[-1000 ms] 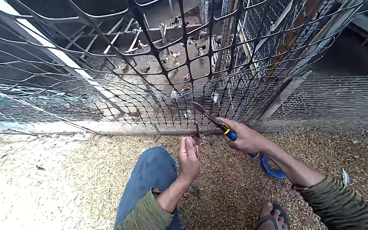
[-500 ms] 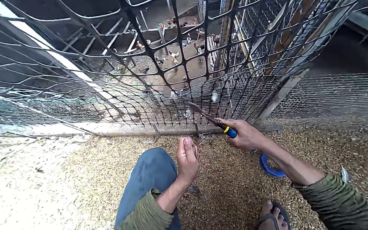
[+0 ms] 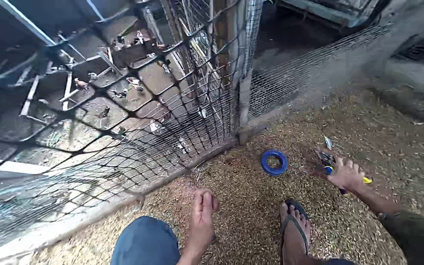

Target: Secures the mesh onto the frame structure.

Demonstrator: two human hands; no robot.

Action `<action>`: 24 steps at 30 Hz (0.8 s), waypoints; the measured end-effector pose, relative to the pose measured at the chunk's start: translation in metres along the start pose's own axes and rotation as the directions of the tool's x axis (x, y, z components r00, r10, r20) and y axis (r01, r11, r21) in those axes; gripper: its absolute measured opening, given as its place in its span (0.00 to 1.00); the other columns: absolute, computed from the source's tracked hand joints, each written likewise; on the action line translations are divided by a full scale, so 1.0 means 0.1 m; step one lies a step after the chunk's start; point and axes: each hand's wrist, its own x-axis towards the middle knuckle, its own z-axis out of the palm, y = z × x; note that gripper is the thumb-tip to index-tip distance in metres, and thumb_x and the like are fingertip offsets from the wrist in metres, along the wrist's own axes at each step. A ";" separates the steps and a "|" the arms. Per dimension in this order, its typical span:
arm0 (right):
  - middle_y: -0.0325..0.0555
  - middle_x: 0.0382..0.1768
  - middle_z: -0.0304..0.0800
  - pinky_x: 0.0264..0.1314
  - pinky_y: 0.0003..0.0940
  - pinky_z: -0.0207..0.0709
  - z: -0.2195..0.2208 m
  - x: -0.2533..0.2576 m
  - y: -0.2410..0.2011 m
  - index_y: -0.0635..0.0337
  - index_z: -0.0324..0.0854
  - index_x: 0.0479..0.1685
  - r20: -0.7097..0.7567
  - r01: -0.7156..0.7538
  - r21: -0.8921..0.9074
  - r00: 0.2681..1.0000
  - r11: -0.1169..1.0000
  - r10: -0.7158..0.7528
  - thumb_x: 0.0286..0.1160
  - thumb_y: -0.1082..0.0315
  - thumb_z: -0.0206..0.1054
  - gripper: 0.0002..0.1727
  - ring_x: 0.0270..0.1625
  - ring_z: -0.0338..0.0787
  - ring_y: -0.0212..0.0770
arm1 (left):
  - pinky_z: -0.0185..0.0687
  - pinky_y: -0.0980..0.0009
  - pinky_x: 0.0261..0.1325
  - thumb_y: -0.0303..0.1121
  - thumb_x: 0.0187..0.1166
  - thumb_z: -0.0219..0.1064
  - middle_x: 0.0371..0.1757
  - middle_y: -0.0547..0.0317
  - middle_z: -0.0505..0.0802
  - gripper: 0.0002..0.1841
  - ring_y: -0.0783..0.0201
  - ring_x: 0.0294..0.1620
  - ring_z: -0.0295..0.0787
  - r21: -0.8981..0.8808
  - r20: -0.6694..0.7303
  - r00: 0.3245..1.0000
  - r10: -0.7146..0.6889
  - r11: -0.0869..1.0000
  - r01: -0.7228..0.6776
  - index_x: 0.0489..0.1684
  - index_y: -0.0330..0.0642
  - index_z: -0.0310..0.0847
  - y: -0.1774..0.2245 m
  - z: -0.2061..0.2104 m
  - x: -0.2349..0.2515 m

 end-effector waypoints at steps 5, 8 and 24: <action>0.86 0.87 0.46 0.78 0.91 0.41 0.09 0.06 0.15 0.56 0.48 0.96 0.032 -0.003 -0.086 0.999 0.996 0.005 0.60 0.47 0.84 0.63 0.89 0.43 0.87 | 0.89 0.67 0.47 0.33 0.93 0.43 0.30 0.70 0.87 0.14 0.72 0.34 0.88 -0.047 0.101 0.983 -0.156 0.986 0.161 0.54 0.38 0.74 -0.01 0.53 0.12; 0.79 0.75 0.72 0.77 0.77 0.63 -0.48 -0.38 -0.68 0.69 0.74 0.77 -0.187 0.387 0.216 0.918 0.896 -0.351 0.76 0.54 0.73 0.35 0.80 0.70 0.79 | 0.88 0.69 0.45 0.32 0.93 0.43 0.31 0.68 0.86 0.14 0.72 0.33 0.87 -0.076 0.109 0.976 -0.188 0.978 0.196 0.54 0.36 0.74 0.00 0.79 0.22; 0.34 0.32 0.88 0.47 0.25 0.86 -1.29 -1.62 -2.96 0.66 0.84 0.53 -0.187 0.273 0.962 0.564 -0.033 -0.804 0.92 0.67 0.54 0.14 0.35 0.88 0.25 | 0.82 0.68 0.59 0.32 0.86 0.51 0.46 0.55 0.89 0.17 0.69 0.52 0.86 0.316 -0.041 0.991 0.124 0.943 -0.105 0.47 0.27 0.85 0.26 0.83 0.73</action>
